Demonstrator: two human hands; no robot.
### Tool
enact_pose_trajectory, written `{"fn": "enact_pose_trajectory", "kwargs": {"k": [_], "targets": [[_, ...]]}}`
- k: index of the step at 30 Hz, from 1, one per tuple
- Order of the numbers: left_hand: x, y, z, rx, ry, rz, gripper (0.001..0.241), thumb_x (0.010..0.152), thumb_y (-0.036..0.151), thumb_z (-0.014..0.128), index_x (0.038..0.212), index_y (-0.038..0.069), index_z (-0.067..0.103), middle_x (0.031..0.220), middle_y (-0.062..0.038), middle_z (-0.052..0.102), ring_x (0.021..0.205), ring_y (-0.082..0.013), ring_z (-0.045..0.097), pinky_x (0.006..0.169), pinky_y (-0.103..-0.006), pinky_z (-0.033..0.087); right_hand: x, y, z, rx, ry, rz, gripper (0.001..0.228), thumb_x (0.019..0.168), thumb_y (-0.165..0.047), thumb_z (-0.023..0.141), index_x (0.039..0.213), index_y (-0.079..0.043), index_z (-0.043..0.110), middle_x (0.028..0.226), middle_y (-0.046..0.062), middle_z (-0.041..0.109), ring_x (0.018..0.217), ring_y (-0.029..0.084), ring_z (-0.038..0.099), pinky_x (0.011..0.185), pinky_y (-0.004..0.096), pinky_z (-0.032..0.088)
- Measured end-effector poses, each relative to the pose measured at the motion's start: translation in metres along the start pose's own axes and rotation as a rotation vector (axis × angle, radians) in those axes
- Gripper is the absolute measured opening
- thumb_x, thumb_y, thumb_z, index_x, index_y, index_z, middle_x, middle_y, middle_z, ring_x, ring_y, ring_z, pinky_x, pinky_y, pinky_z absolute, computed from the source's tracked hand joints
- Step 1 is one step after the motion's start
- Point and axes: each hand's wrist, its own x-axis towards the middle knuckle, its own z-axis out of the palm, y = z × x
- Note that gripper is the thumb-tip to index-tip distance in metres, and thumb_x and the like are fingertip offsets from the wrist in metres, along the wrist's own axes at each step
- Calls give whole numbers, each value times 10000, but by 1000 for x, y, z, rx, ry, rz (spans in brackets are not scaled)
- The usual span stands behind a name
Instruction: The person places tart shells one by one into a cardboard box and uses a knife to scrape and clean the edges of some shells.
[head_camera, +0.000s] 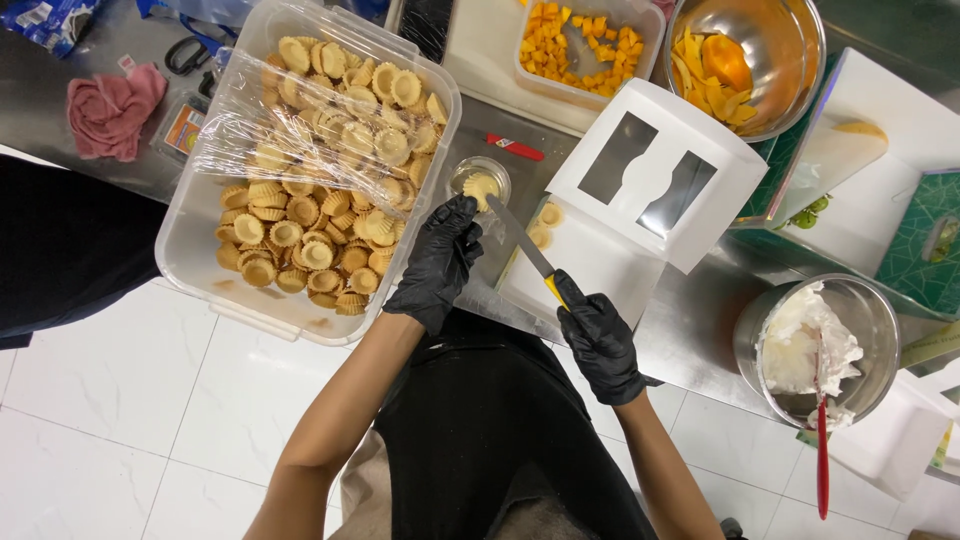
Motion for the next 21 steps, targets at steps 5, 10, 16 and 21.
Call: {"fn": "enact_pose_trajectory", "kwargs": {"k": [5,10,16,21], "targets": [[-4,6,0,-36,-63,36,198,887,245,817,1031,182,696,761,53,609,636,-89,541,541,-272,402,-14,42,12,610,78,145,424,1056,-126,589,1477,-72,595,1001,28,611,722,86,503,652,250,431],[-24,-4,6,211,-71,149,240,903,212,802,1126,149,740,801,38,645,652,-80,560,586,-260,466,24,22,18,861,29,680,448,1000,-199,604,1394,12,634,703,4,503,552,78,396,495,238,335],[-84,12,36,1449,-376,1061,304,931,147,778,1230,108,735,840,-55,634,668,-209,669,580,-357,540,45,25,-17,1166,126,654,491,972,-238,635,1389,19,612,664,-14,480,520,81,414,468,241,347],[-41,-67,-6,1847,-630,1319,276,815,123,603,1064,36,686,837,-75,680,610,-238,661,482,-390,492,33,35,-47,1213,193,649,513,964,-251,622,1394,24,570,663,9,471,520,92,406,471,244,345]]}}
